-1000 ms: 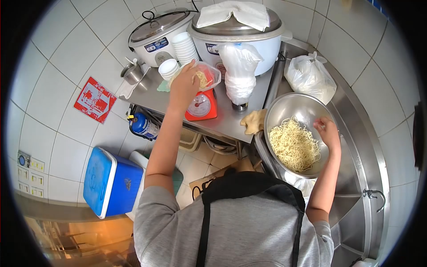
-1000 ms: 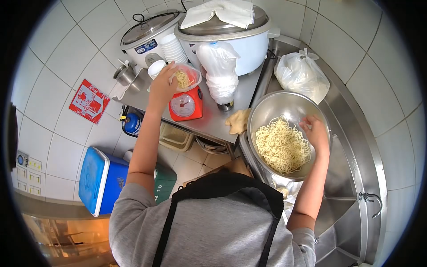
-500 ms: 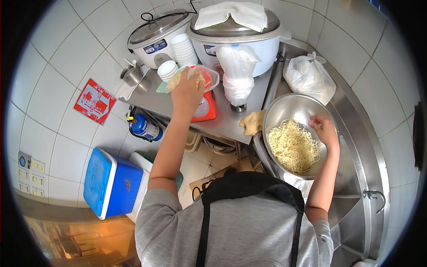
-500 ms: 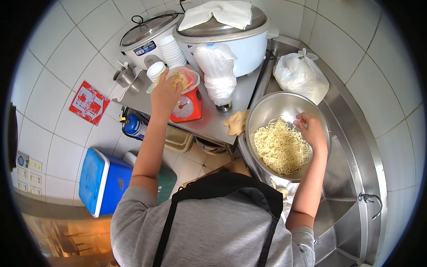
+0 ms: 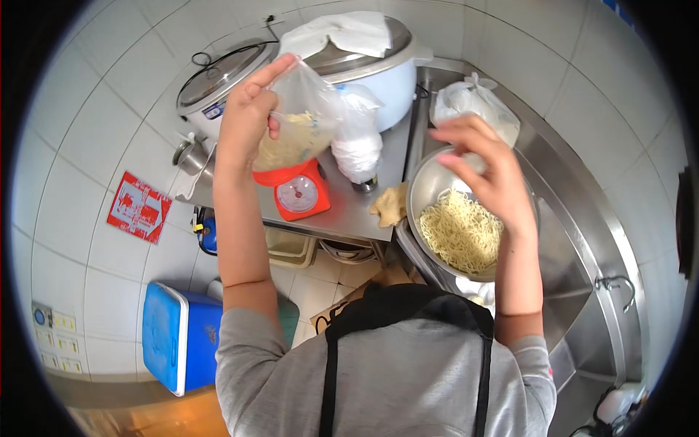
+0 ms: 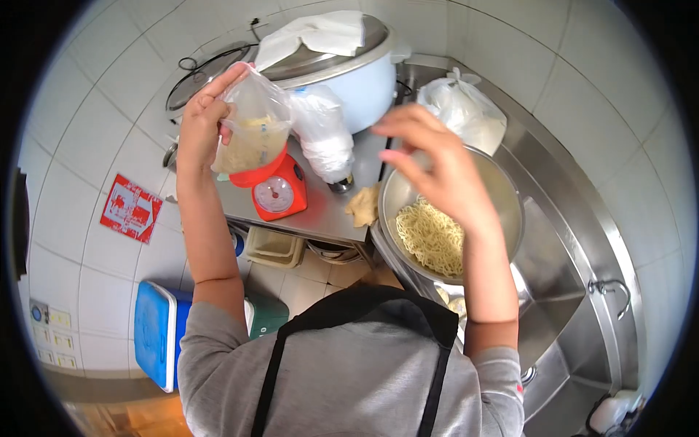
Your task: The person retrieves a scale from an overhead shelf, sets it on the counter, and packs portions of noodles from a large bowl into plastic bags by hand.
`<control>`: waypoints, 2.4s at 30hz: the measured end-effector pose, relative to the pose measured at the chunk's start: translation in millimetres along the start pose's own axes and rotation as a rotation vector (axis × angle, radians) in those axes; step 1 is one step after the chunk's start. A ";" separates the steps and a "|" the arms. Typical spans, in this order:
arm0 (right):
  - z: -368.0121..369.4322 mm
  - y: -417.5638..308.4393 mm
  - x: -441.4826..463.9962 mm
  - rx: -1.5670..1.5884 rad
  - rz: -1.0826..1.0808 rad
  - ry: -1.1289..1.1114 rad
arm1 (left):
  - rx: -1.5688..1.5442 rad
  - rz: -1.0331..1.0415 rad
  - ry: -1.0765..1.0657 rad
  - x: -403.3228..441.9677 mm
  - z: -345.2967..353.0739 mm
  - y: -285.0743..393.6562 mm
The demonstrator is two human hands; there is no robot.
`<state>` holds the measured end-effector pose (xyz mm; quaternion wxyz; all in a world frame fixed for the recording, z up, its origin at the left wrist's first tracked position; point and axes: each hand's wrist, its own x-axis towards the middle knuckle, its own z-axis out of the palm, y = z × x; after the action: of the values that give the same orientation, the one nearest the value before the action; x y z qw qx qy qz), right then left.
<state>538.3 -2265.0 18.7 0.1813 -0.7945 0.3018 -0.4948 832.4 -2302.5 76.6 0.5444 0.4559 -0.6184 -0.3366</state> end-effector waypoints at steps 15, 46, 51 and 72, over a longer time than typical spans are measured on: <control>-63.0 97.9 -102.3 -0.541 0.466 -0.501 | 0.381 0.401 -1.040 -18.9 187.4 -158.5; -42.3 78.7 -91.5 -0.314 0.639 -0.242 | -0.470 0.105 -0.523 -15.3 172.8 -121.3; -50.0 62.2 -80.0 -0.381 0.434 -0.060 | -0.508 0.062 -0.476 -12.6 161.7 -137.4; -15.2 77.0 -55.2 -0.282 0.119 -0.074 | -0.292 0.084 -0.791 -59.6 283.1 -168.5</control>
<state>483.4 -2286.4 -57.0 0.1081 -0.8105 0.4081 -0.4061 587.7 -2329.9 -150.2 0.3373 0.1841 -0.7436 -0.5472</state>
